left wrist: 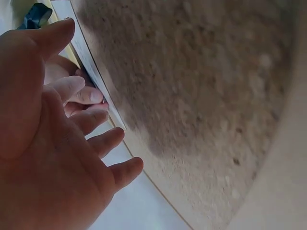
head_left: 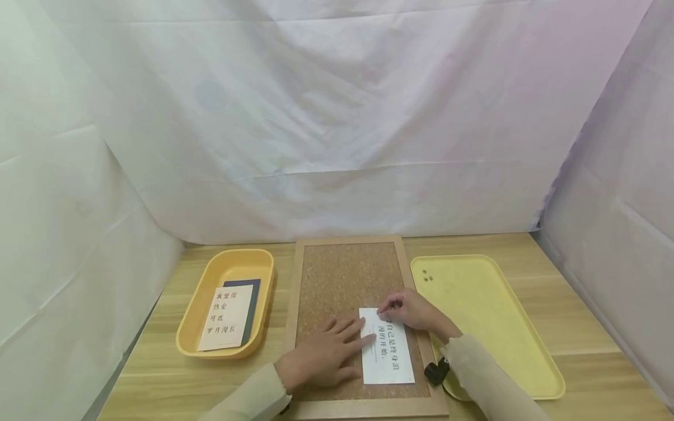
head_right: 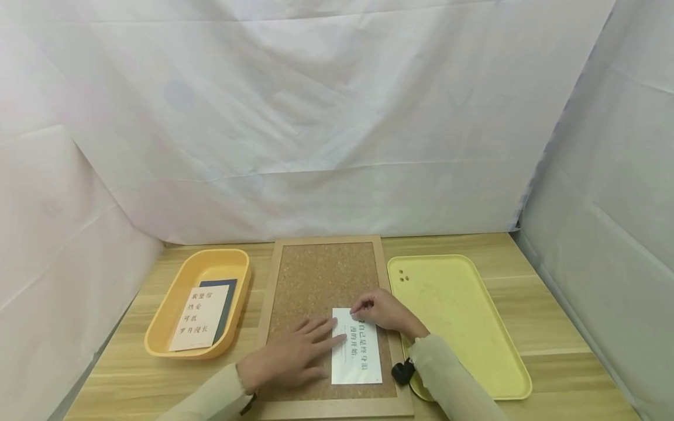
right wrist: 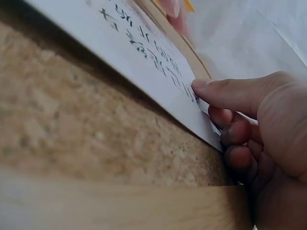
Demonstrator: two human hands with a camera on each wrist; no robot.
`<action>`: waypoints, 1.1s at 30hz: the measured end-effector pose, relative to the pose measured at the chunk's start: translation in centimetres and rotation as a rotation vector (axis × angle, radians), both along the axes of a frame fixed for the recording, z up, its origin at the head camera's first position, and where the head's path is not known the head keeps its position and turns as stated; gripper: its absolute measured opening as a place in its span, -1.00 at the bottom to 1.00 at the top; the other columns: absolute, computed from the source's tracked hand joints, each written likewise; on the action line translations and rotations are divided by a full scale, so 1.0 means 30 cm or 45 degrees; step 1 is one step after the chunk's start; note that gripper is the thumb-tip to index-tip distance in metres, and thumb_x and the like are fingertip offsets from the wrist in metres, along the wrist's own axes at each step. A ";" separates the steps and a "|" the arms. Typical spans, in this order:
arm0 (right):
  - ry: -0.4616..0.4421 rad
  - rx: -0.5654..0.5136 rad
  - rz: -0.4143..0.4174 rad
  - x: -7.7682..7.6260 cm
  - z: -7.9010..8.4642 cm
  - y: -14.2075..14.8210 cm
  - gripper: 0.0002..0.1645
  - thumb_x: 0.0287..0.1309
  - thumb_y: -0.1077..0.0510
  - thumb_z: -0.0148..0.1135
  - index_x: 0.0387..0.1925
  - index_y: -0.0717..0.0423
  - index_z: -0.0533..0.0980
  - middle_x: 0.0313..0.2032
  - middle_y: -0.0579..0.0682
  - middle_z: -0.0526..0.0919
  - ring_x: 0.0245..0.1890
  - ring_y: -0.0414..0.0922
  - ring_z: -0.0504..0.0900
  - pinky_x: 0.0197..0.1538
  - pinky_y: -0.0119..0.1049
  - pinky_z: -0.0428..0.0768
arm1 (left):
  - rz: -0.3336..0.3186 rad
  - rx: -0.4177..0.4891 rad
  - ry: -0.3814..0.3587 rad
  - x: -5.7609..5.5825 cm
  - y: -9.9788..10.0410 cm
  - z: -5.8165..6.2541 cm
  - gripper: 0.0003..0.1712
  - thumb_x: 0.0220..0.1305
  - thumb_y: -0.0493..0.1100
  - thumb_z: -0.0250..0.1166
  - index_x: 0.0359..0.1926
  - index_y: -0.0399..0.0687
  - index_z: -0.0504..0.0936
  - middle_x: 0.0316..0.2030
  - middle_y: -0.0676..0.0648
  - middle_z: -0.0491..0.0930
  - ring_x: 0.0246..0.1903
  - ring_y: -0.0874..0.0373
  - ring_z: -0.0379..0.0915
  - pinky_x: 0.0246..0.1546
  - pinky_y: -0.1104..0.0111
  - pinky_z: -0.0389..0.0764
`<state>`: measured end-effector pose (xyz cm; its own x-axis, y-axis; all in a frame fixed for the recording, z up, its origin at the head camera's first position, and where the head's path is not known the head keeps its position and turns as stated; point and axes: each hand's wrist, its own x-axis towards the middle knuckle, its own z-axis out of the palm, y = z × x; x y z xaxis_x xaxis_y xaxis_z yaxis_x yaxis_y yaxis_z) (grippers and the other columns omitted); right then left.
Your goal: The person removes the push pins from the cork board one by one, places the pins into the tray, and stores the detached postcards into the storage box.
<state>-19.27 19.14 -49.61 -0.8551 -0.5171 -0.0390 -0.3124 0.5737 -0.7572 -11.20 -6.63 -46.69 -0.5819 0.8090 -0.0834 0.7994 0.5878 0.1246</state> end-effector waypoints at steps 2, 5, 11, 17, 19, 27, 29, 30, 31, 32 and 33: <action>-0.001 0.004 -0.004 -0.001 -0.001 0.000 -0.90 0.07 0.14 0.32 -0.42 -0.17 0.65 -0.36 -0.32 0.63 -0.30 -0.26 0.53 -0.21 -0.37 0.47 | 0.000 -0.021 0.010 -0.001 0.008 -0.006 -0.27 0.32 0.32 -0.10 0.44 0.29 0.02 0.44 -0.08 -0.02 0.41 -0.06 -0.12 0.31 -0.04 0.13; 0.005 0.000 0.002 -0.001 -0.003 -0.002 -0.92 0.06 0.14 0.32 -0.43 -0.15 0.65 -0.35 -0.31 0.64 -0.28 -0.26 0.54 -0.18 -0.36 0.48 | 0.000 -0.049 0.025 -0.002 0.016 -0.012 -0.29 0.32 0.33 -0.10 0.43 0.35 0.02 0.44 -0.06 -0.02 0.41 -0.07 -0.11 0.31 -0.01 0.15; 0.006 -0.027 0.023 -0.001 -0.003 -0.005 -0.90 0.07 0.18 0.30 -0.43 -0.13 0.65 -0.35 -0.27 0.65 -0.26 -0.24 0.56 -0.16 -0.35 0.48 | 0.013 -0.095 0.007 -0.006 0.028 -0.013 -0.32 0.31 0.34 -0.11 0.41 0.44 0.02 0.44 -0.01 -0.01 0.41 -0.04 -0.12 0.31 0.02 0.17; -0.004 -0.009 0.034 -0.003 -0.003 -0.003 -0.91 0.09 0.18 0.28 -0.42 -0.12 0.63 -0.37 -0.24 0.64 -0.28 -0.23 0.55 -0.18 -0.36 0.48 | 0.042 -0.109 -0.075 -0.010 0.037 -0.010 -0.32 0.31 0.35 -0.11 0.41 0.48 0.01 0.45 0.02 -0.06 0.43 -0.02 -0.18 0.31 -0.02 0.15; -0.014 -0.005 0.038 -0.004 -0.002 -0.003 -0.91 0.10 0.17 0.27 -0.42 -0.12 0.63 -0.37 -0.21 0.64 -0.29 -0.23 0.54 -0.19 -0.37 0.48 | 0.047 -0.115 -0.079 -0.012 0.038 -0.010 -0.32 0.30 0.36 -0.11 0.41 0.49 0.00 0.45 0.02 -0.06 0.43 -0.02 -0.18 0.31 -0.02 0.15; -0.025 0.008 0.048 -0.003 0.003 -0.006 -0.89 0.14 0.19 0.22 -0.41 -0.09 0.62 -0.40 -0.20 0.62 -0.33 -0.23 0.51 -0.25 -0.39 0.46 | 0.057 -0.130 -0.094 -0.013 0.039 -0.010 -0.32 0.31 0.35 -0.12 0.41 0.50 -0.01 0.46 0.03 -0.08 0.43 -0.01 -0.20 0.31 -0.03 0.13; -0.022 0.013 0.047 -0.003 0.003 -0.005 -0.87 0.14 0.20 0.22 -0.41 -0.11 0.61 -0.41 -0.22 0.62 -0.34 -0.23 0.51 -0.26 -0.39 0.47 | 0.060 -0.135 -0.098 -0.011 0.039 -0.007 -0.32 0.31 0.35 -0.12 0.41 0.50 -0.01 0.46 0.03 -0.08 0.43 0.00 -0.20 0.31 -0.03 0.13; -0.020 0.016 0.048 -0.003 0.003 -0.005 -0.86 0.14 0.21 0.22 -0.42 -0.11 0.61 -0.41 -0.24 0.61 -0.35 -0.24 0.51 -0.27 -0.39 0.47 | 0.062 -0.136 -0.101 -0.010 0.040 -0.005 -0.33 0.31 0.34 -0.12 0.41 0.50 -0.01 0.46 0.03 -0.08 0.43 -0.01 -0.20 0.31 -0.03 0.14; -0.016 0.017 0.049 -0.004 0.003 -0.005 -0.86 0.14 0.21 0.22 -0.42 -0.12 0.61 -0.41 -0.24 0.61 -0.35 -0.24 0.51 -0.27 -0.40 0.47 | 0.063 -0.139 -0.099 -0.009 0.040 -0.002 -0.33 0.32 0.34 -0.11 0.41 0.50 -0.01 0.46 0.02 -0.08 0.43 -0.01 -0.20 0.31 -0.03 0.14; -0.013 0.019 0.049 -0.004 0.002 -0.005 -0.86 0.14 0.21 0.22 -0.42 -0.12 0.61 -0.41 -0.25 0.61 -0.36 -0.24 0.51 -0.28 -0.40 0.46 | 0.064 -0.139 -0.098 -0.007 0.040 0.000 -0.33 0.32 0.34 -0.11 0.41 0.49 -0.01 0.45 0.02 -0.08 0.43 -0.01 -0.20 0.31 -0.03 0.14; -0.008 0.019 0.049 -0.004 0.001 -0.005 -0.86 0.14 0.21 0.22 -0.42 -0.13 0.61 -0.42 -0.25 0.61 -0.36 -0.25 0.51 -0.28 -0.40 0.47 | 0.063 -0.140 -0.094 -0.006 0.040 0.000 -0.33 0.32 0.33 -0.11 0.41 0.49 0.00 0.45 0.02 -0.07 0.43 -0.01 -0.20 0.31 -0.03 0.14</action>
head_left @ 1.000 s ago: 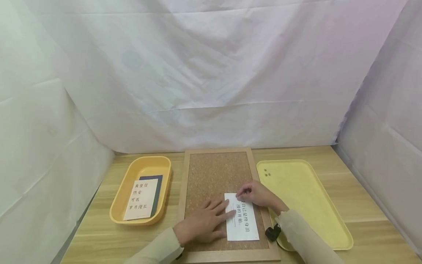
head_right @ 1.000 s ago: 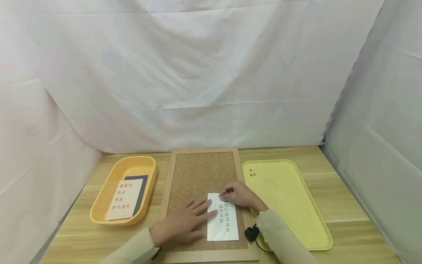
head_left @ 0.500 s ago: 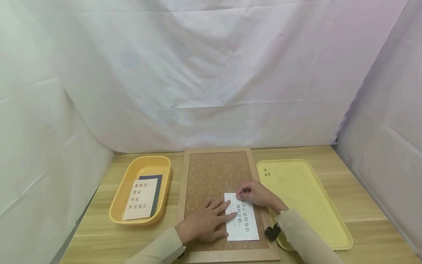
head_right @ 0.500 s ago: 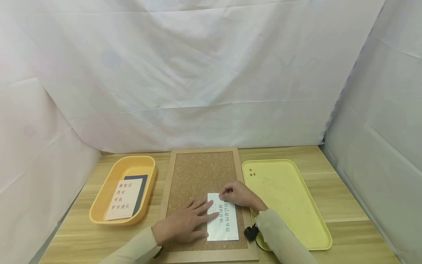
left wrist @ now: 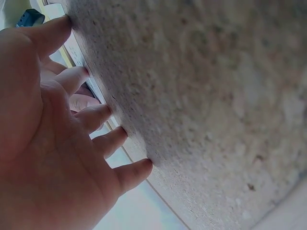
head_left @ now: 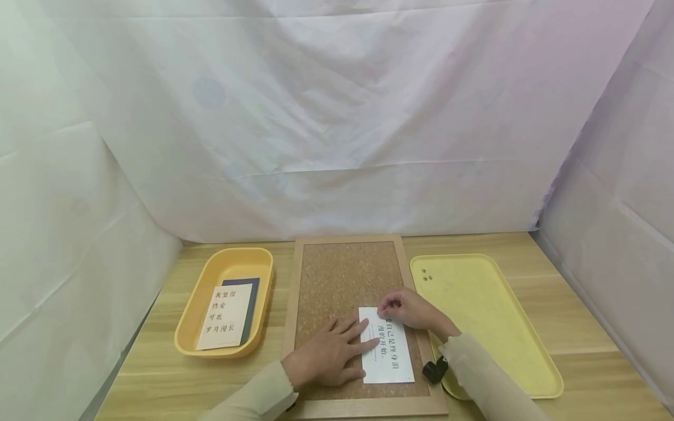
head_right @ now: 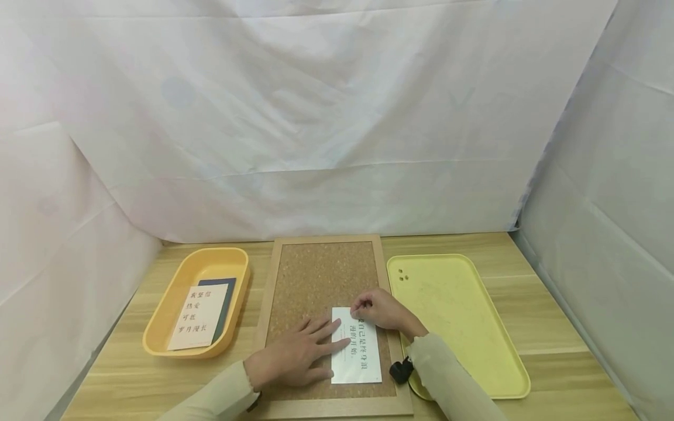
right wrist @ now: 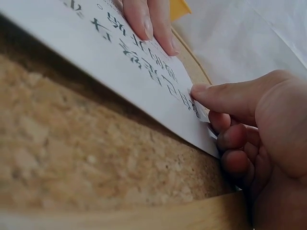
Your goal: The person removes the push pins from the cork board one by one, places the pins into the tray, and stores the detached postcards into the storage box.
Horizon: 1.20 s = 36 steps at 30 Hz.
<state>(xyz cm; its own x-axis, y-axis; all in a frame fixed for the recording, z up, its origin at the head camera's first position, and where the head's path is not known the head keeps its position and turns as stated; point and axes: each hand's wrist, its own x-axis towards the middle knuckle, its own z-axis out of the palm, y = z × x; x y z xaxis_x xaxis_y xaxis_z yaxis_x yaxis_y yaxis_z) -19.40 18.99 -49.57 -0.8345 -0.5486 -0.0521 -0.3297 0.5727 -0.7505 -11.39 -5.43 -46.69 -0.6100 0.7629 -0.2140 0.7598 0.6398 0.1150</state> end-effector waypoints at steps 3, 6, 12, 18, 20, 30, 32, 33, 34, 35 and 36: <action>0.000 0.002 -0.003 -0.001 0.000 0.000 -0.86 0.13 0.20 0.22 -0.42 -0.14 0.61 -0.41 -0.25 0.61 -0.37 -0.26 0.51 -0.28 -0.41 0.47 | 0.001 0.004 -0.006 0.000 0.001 0.003 -0.33 0.32 0.33 -0.10 0.41 0.48 0.00 0.45 0.01 -0.07 0.43 -0.01 -0.20 0.31 -0.04 0.15; -0.004 0.001 -0.008 -0.002 -0.003 0.001 -0.84 0.13 0.21 0.22 -0.43 -0.15 0.61 -0.41 -0.27 0.61 -0.38 -0.26 0.51 -0.29 -0.40 0.48 | -0.001 0.004 -0.019 -0.001 0.003 0.003 -0.32 0.32 0.33 -0.10 0.41 0.47 0.00 0.45 0.01 -0.08 0.43 -0.01 -0.22 0.30 -0.05 0.14; 0.010 -0.010 -0.001 -0.002 -0.007 0.000 -0.81 0.13 0.22 0.22 -0.44 -0.18 0.60 -0.42 -0.29 0.59 -0.40 -0.26 0.49 -0.32 -0.40 0.48 | -0.002 -0.005 -0.022 -0.003 0.005 0.001 -0.31 0.31 0.35 -0.11 0.41 0.46 0.00 0.46 0.01 -0.09 0.44 -0.01 -0.24 0.30 -0.06 0.15; 0.021 -0.010 0.005 -0.002 -0.008 0.001 -0.83 0.13 0.22 0.22 -0.43 -0.16 0.60 -0.43 -0.28 0.59 -0.41 -0.26 0.48 -0.33 -0.40 0.47 | -0.005 -0.004 -0.017 -0.002 0.004 0.001 -0.31 0.31 0.34 -0.11 0.42 0.46 -0.02 0.46 0.01 -0.09 0.43 0.00 -0.21 0.29 -0.06 0.16; 0.015 -0.007 0.000 -0.002 -0.009 0.002 -0.83 0.14 0.21 0.22 -0.43 -0.17 0.60 -0.43 -0.28 0.58 -0.41 -0.26 0.48 -0.32 -0.40 0.47 | -0.009 -0.004 -0.011 -0.002 0.004 0.002 -0.31 0.31 0.34 -0.11 0.42 0.45 -0.02 0.46 0.00 -0.08 0.43 0.00 -0.21 0.29 -0.06 0.17; -0.004 -0.011 -0.008 -0.002 -0.011 0.010 -0.88 0.15 0.15 0.23 -0.41 -0.18 0.59 -0.45 -0.25 0.54 -0.40 -0.24 0.46 -0.32 -0.38 0.46 | -0.017 -0.023 0.023 -0.001 0.005 0.007 -0.31 0.31 0.35 -0.12 0.42 0.45 -0.02 0.45 0.00 -0.07 0.43 0.00 -0.18 0.29 -0.07 0.16; -0.019 -0.025 -0.011 -0.002 -0.011 0.011 -0.89 0.16 0.15 0.22 -0.40 -0.18 0.59 -0.44 -0.24 0.55 -0.40 -0.23 0.47 -0.31 -0.38 0.47 | -0.010 -0.020 0.014 -0.001 0.005 0.008 -0.31 0.31 0.34 -0.11 0.42 0.45 -0.01 0.45 0.00 -0.07 0.43 0.00 -0.19 0.29 -0.07 0.15; -0.027 -0.033 -0.015 -0.002 -0.011 0.011 -0.89 0.16 0.15 0.22 -0.40 -0.17 0.59 -0.44 -0.23 0.55 -0.39 -0.22 0.47 -0.31 -0.37 0.47 | -0.005 -0.017 0.005 0.000 0.004 0.008 -0.31 0.31 0.34 -0.11 0.42 0.45 -0.01 0.45 0.00 -0.07 0.43 0.00 -0.19 0.30 -0.07 0.15; -0.032 -0.036 -0.021 -0.001 -0.011 0.011 -0.89 0.17 0.15 0.21 -0.39 -0.17 0.59 -0.44 -0.23 0.56 -0.39 -0.22 0.48 -0.31 -0.37 0.48 | -0.002 -0.015 -0.002 0.000 0.004 0.009 -0.31 0.31 0.34 -0.11 0.42 0.45 -0.01 0.45 0.00 -0.08 0.43 0.00 -0.20 0.30 -0.07 0.14; -0.038 -0.037 -0.026 -0.001 -0.011 0.012 -0.89 0.17 0.15 0.21 -0.39 -0.17 0.59 -0.44 -0.23 0.56 -0.39 -0.22 0.48 -0.31 -0.38 0.48 | 0.002 -0.012 -0.010 0.000 0.004 0.009 -0.31 0.31 0.34 -0.10 0.42 0.45 -0.01 0.45 0.01 -0.08 0.43 0.00 -0.20 0.30 -0.07 0.13; -0.041 -0.038 -0.030 0.000 -0.010 0.012 -0.89 0.17 0.15 0.21 -0.39 -0.17 0.59 -0.44 -0.23 0.56 -0.40 -0.22 0.48 -0.31 -0.38 0.48 | 0.006 -0.012 -0.015 0.000 0.005 0.009 -0.31 0.31 0.34 -0.10 0.41 0.46 -0.01 0.45 0.01 -0.08 0.43 0.00 -0.20 0.30 -0.07 0.13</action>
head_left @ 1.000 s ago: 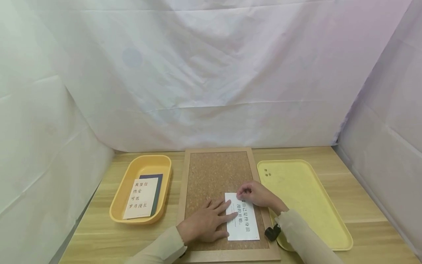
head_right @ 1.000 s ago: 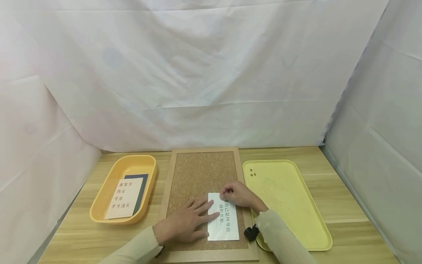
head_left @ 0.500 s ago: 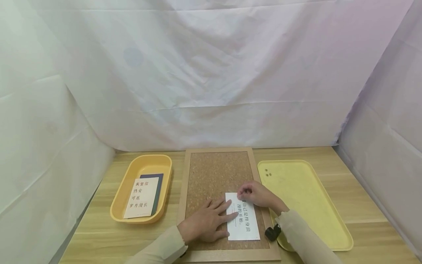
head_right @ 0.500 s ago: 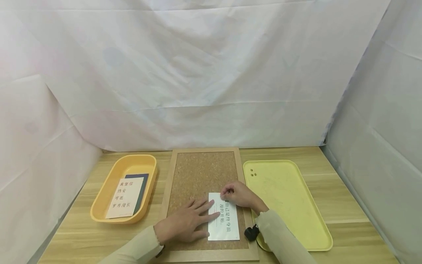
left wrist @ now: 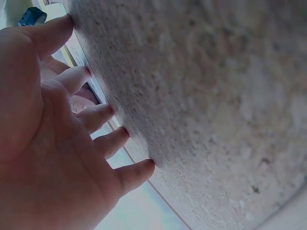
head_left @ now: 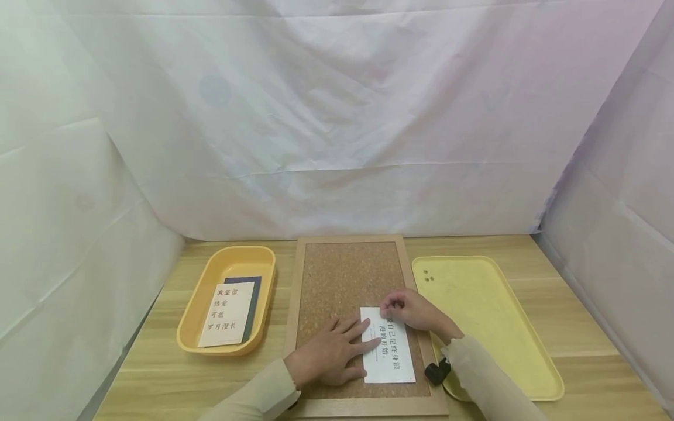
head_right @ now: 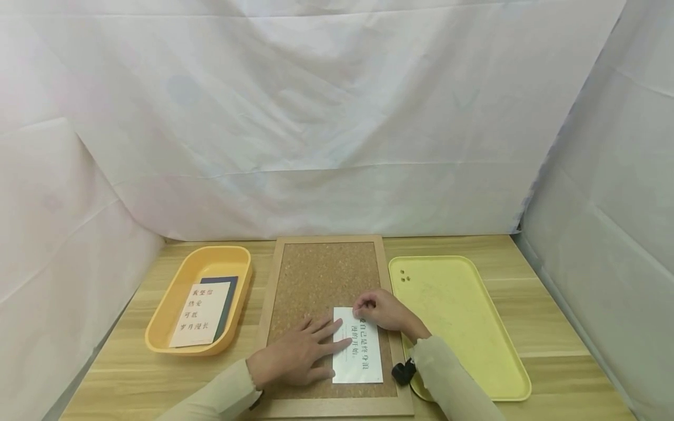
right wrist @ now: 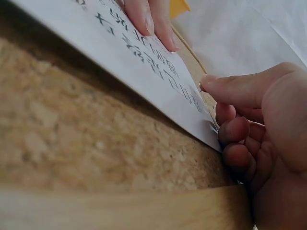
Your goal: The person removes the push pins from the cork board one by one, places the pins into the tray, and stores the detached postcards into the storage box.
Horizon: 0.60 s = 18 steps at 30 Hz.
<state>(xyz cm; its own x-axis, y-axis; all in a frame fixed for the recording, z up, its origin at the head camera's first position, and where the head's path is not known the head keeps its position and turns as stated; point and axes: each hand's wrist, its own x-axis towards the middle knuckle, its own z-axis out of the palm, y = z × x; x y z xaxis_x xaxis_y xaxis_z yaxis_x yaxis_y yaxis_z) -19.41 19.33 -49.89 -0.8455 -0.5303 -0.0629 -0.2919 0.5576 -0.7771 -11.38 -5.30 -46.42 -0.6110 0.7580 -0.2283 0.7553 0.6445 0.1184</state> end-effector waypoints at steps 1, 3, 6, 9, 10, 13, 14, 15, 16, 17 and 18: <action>-0.005 -0.001 -0.006 0.000 0.000 -0.001 -0.88 0.17 0.15 0.21 -0.39 -0.17 0.59 -0.44 -0.23 0.56 -0.40 -0.22 0.48 -0.31 -0.38 0.48 | 0.003 0.002 -0.006 0.000 0.000 0.000 -0.31 0.31 0.34 -0.10 0.41 0.46 0.00 0.45 0.01 -0.08 0.43 -0.01 -0.21 0.31 -0.07 0.12; -0.011 -0.003 -0.014 0.000 0.001 -0.002 -0.88 0.17 0.15 0.21 -0.39 -0.17 0.60 -0.45 -0.22 0.56 -0.40 -0.21 0.48 -0.31 -0.37 0.48 | 0.007 0.000 -0.009 0.000 -0.001 -0.001 -0.31 0.31 0.34 -0.10 0.41 0.46 -0.01 0.45 0.02 -0.08 0.43 -0.01 -0.21 0.31 -0.07 0.11; -0.010 -0.002 -0.016 0.000 0.001 -0.002 -0.88 0.17 0.15 0.21 -0.39 -0.18 0.60 -0.45 -0.22 0.56 -0.40 -0.21 0.48 -0.31 -0.37 0.48 | 0.003 -0.007 0.000 0.000 -0.001 -0.003 -0.31 0.31 0.34 -0.11 0.41 0.47 -0.01 0.45 0.02 -0.08 0.43 -0.01 -0.20 0.31 -0.07 0.11; -0.001 0.002 -0.014 0.000 0.000 0.000 -0.89 0.17 0.14 0.21 -0.38 -0.18 0.60 -0.44 -0.22 0.56 -0.40 -0.21 0.48 -0.31 -0.38 0.48 | -0.008 -0.007 0.012 0.000 -0.001 -0.005 -0.31 0.31 0.35 -0.13 0.41 0.47 -0.02 0.45 0.02 -0.08 0.43 -0.01 -0.20 0.31 -0.08 0.12; 0.003 0.001 -0.014 0.000 0.000 0.000 -0.89 0.17 0.14 0.21 -0.38 -0.18 0.60 -0.44 -0.22 0.56 -0.40 -0.21 0.48 -0.31 -0.38 0.48 | -0.011 -0.008 0.017 -0.001 -0.001 -0.006 -0.31 0.31 0.35 -0.13 0.41 0.47 -0.02 0.45 0.02 -0.08 0.43 -0.01 -0.20 0.30 -0.08 0.12; 0.014 -0.007 -0.015 0.000 -0.003 0.002 -0.89 0.17 0.15 0.21 -0.37 -0.17 0.60 -0.44 -0.22 0.57 -0.40 -0.20 0.48 -0.32 -0.38 0.48 | -0.015 -0.003 0.023 -0.002 -0.002 -0.008 -0.31 0.31 0.35 -0.13 0.41 0.47 -0.02 0.45 0.02 -0.07 0.43 -0.01 -0.20 0.31 -0.08 0.12; 0.021 -0.008 -0.016 0.001 -0.004 0.002 -0.89 0.18 0.14 0.21 -0.36 -0.17 0.60 -0.44 -0.22 0.57 -0.40 -0.20 0.48 -0.32 -0.38 0.48 | -0.015 -0.001 0.022 -0.002 -0.002 -0.010 -0.31 0.31 0.36 -0.13 0.41 0.48 -0.02 0.45 0.02 -0.07 0.43 -0.01 -0.20 0.31 -0.08 0.11; 0.025 -0.010 -0.020 0.001 -0.006 0.002 -0.89 0.18 0.14 0.21 -0.36 -0.17 0.60 -0.44 -0.22 0.57 -0.40 -0.20 0.48 -0.32 -0.38 0.47 | -0.014 -0.001 0.023 -0.002 -0.002 -0.010 -0.32 0.31 0.35 -0.13 0.41 0.48 -0.02 0.45 0.02 -0.07 0.43 -0.01 -0.19 0.31 -0.08 0.11; 0.028 -0.014 -0.024 0.001 -0.007 0.002 -0.90 0.18 0.14 0.21 -0.36 -0.17 0.60 -0.44 -0.22 0.57 -0.40 -0.20 0.48 -0.32 -0.38 0.47 | -0.013 -0.002 0.025 -0.003 -0.003 -0.011 -0.32 0.31 0.35 -0.12 0.41 0.48 -0.02 0.45 0.02 -0.07 0.43 -0.01 -0.19 0.31 -0.07 0.12; 0.034 -0.015 -0.027 0.002 -0.008 0.001 -0.90 0.18 0.13 0.21 -0.36 -0.17 0.60 -0.43 -0.22 0.57 -0.40 -0.21 0.48 -0.31 -0.38 0.47 | -0.010 -0.003 0.023 -0.003 -0.004 -0.012 -0.32 0.31 0.35 -0.12 0.41 0.48 -0.02 0.45 0.02 -0.07 0.43 0.00 -0.19 0.31 -0.07 0.12; 0.039 -0.019 -0.031 0.003 -0.008 0.001 -0.91 0.18 0.13 0.21 -0.35 -0.16 0.59 -0.43 -0.23 0.58 -0.39 -0.21 0.49 -0.30 -0.38 0.48 | -0.008 -0.002 0.020 -0.003 -0.005 -0.012 -0.32 0.31 0.35 -0.12 0.41 0.49 -0.02 0.45 0.02 -0.07 0.43 0.00 -0.19 0.31 -0.07 0.12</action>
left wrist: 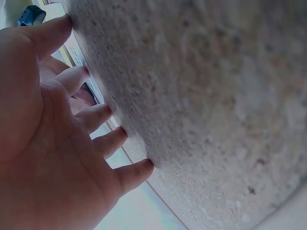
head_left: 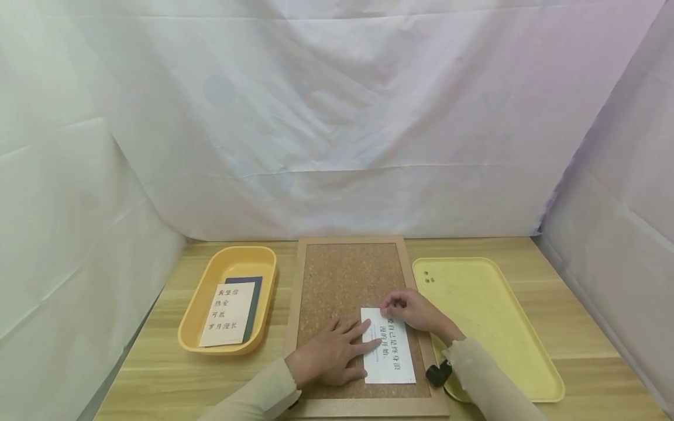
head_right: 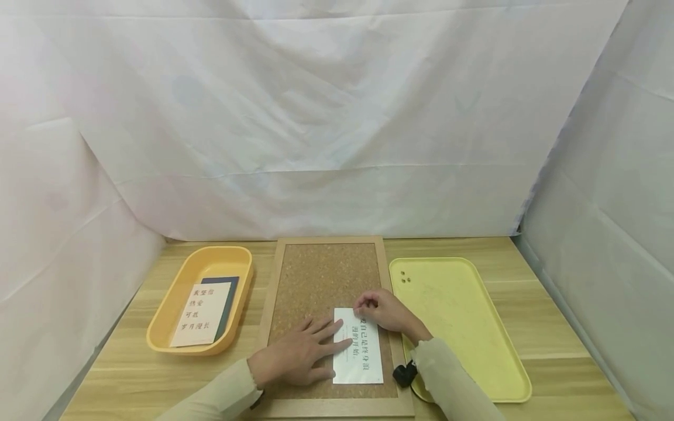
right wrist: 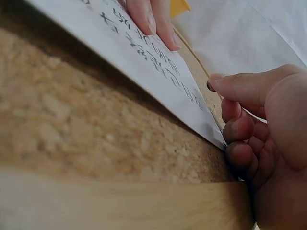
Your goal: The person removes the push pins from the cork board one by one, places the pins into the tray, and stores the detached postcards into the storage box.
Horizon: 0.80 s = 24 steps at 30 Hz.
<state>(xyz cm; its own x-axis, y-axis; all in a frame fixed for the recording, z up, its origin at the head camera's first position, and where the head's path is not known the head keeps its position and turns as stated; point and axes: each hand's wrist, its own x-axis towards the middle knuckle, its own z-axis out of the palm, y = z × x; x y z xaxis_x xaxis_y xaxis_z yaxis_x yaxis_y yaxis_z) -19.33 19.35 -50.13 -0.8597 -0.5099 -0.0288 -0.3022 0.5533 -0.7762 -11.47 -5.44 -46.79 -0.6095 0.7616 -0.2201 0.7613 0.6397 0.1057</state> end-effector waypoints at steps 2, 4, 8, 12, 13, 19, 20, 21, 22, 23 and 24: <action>0.011 -0.009 -0.007 0.002 0.001 0.000 -0.92 0.17 0.13 0.22 -0.35 -0.15 0.59 -0.43 -0.24 0.58 -0.39 -0.21 0.49 -0.29 -0.38 0.48 | 0.004 -0.001 -0.006 0.000 0.000 0.002 -0.32 0.31 0.34 -0.11 0.41 0.49 -0.02 0.45 0.02 -0.07 0.43 0.00 -0.19 0.31 -0.07 0.12; 0.016 -0.024 -0.009 0.005 0.004 0.000 -0.92 0.16 0.14 0.22 -0.35 -0.14 0.60 -0.42 -0.25 0.59 -0.38 -0.22 0.50 -0.28 -0.38 0.49 | 0.004 -0.001 -0.009 -0.001 0.000 0.003 -0.32 0.31 0.34 -0.11 0.41 0.48 -0.01 0.45 0.02 -0.07 0.43 0.00 -0.19 0.30 -0.07 0.12; 0.032 -0.044 -0.003 0.008 0.008 0.002 -0.93 0.16 0.14 0.23 -0.35 -0.11 0.60 -0.42 -0.24 0.60 -0.38 -0.22 0.50 -0.28 -0.39 0.50 | 0.001 0.000 -0.010 0.000 0.001 0.004 -0.31 0.31 0.34 -0.11 0.41 0.48 -0.01 0.45 0.02 -0.07 0.43 0.00 -0.19 0.30 -0.08 0.13; 0.027 -0.065 -0.003 0.008 0.006 0.005 -0.94 0.16 0.14 0.23 -0.34 -0.09 0.60 -0.41 -0.23 0.61 -0.38 -0.22 0.52 -0.28 -0.39 0.51 | 0.002 -0.006 -0.011 0.000 0.002 0.005 -0.32 0.31 0.35 -0.11 0.41 0.48 0.00 0.45 0.02 -0.07 0.43 0.00 -0.19 0.30 -0.07 0.13; 0.023 -0.069 -0.007 0.008 0.006 0.007 -0.94 0.16 0.15 0.23 -0.34 -0.09 0.60 -0.40 -0.23 0.61 -0.38 -0.22 0.52 -0.27 -0.39 0.52 | 0.002 -0.005 -0.010 0.000 0.002 0.005 -0.32 0.31 0.35 -0.11 0.41 0.48 0.00 0.45 0.02 -0.06 0.43 0.00 -0.18 0.30 -0.06 0.14; -0.002 -0.116 -0.029 0.002 0.007 0.019 -0.93 0.17 0.19 0.22 -0.32 -0.03 0.60 -0.35 -0.16 0.64 -0.34 -0.20 0.56 -0.25 -0.40 0.54 | -0.001 -0.003 -0.006 -0.001 0.001 0.002 -0.31 0.31 0.35 -0.11 0.41 0.48 -0.01 0.45 0.03 -0.07 0.43 0.01 -0.19 0.30 -0.05 0.14; 0.000 -0.128 -0.031 0.003 0.010 0.021 -0.92 0.17 0.20 0.21 -0.32 -0.01 0.60 -0.32 -0.14 0.65 -0.32 -0.19 0.56 -0.23 -0.39 0.54 | -0.001 -0.003 -0.006 -0.001 0.001 0.001 -0.31 0.31 0.35 -0.11 0.41 0.48 -0.01 0.45 0.03 -0.07 0.43 0.01 -0.19 0.30 -0.05 0.14; 0.004 -0.136 -0.033 0.004 0.013 0.023 -0.93 0.17 0.21 0.22 -0.32 0.00 0.60 -0.31 -0.13 0.65 -0.30 -0.17 0.57 -0.21 -0.39 0.55 | -0.001 0.000 -0.007 -0.001 0.000 0.001 -0.31 0.31 0.35 -0.11 0.41 0.48 -0.01 0.45 0.03 -0.07 0.43 0.00 -0.20 0.30 -0.06 0.14; 0.009 -0.143 -0.036 0.005 0.016 0.027 -0.93 0.16 0.21 0.22 -0.32 0.01 0.60 -0.30 -0.11 0.66 -0.29 -0.16 0.57 -0.20 -0.38 0.55 | 0.000 0.001 -0.008 -0.001 0.000 0.001 -0.31 0.31 0.35 -0.11 0.41 0.48 -0.01 0.45 0.03 -0.07 0.43 0.00 -0.20 0.30 -0.06 0.14; 0.019 -0.150 -0.033 0.006 0.018 0.030 -0.93 0.16 0.22 0.22 -0.32 0.03 0.60 -0.30 -0.10 0.66 -0.28 -0.15 0.58 -0.19 -0.38 0.55 | 0.001 0.003 -0.011 -0.001 -0.001 0.000 -0.31 0.31 0.35 -0.11 0.41 0.47 -0.01 0.45 0.03 -0.08 0.43 0.00 -0.21 0.30 -0.06 0.13; 0.025 -0.153 -0.033 0.007 0.022 0.034 -0.93 0.16 0.21 0.22 -0.32 0.02 0.60 -0.30 -0.11 0.66 -0.28 -0.15 0.58 -0.18 -0.38 0.56 | 0.004 0.005 -0.016 -0.001 -0.001 0.000 -0.31 0.31 0.35 -0.11 0.41 0.47 -0.01 0.45 0.03 -0.08 0.43 0.00 -0.21 0.30 -0.07 0.13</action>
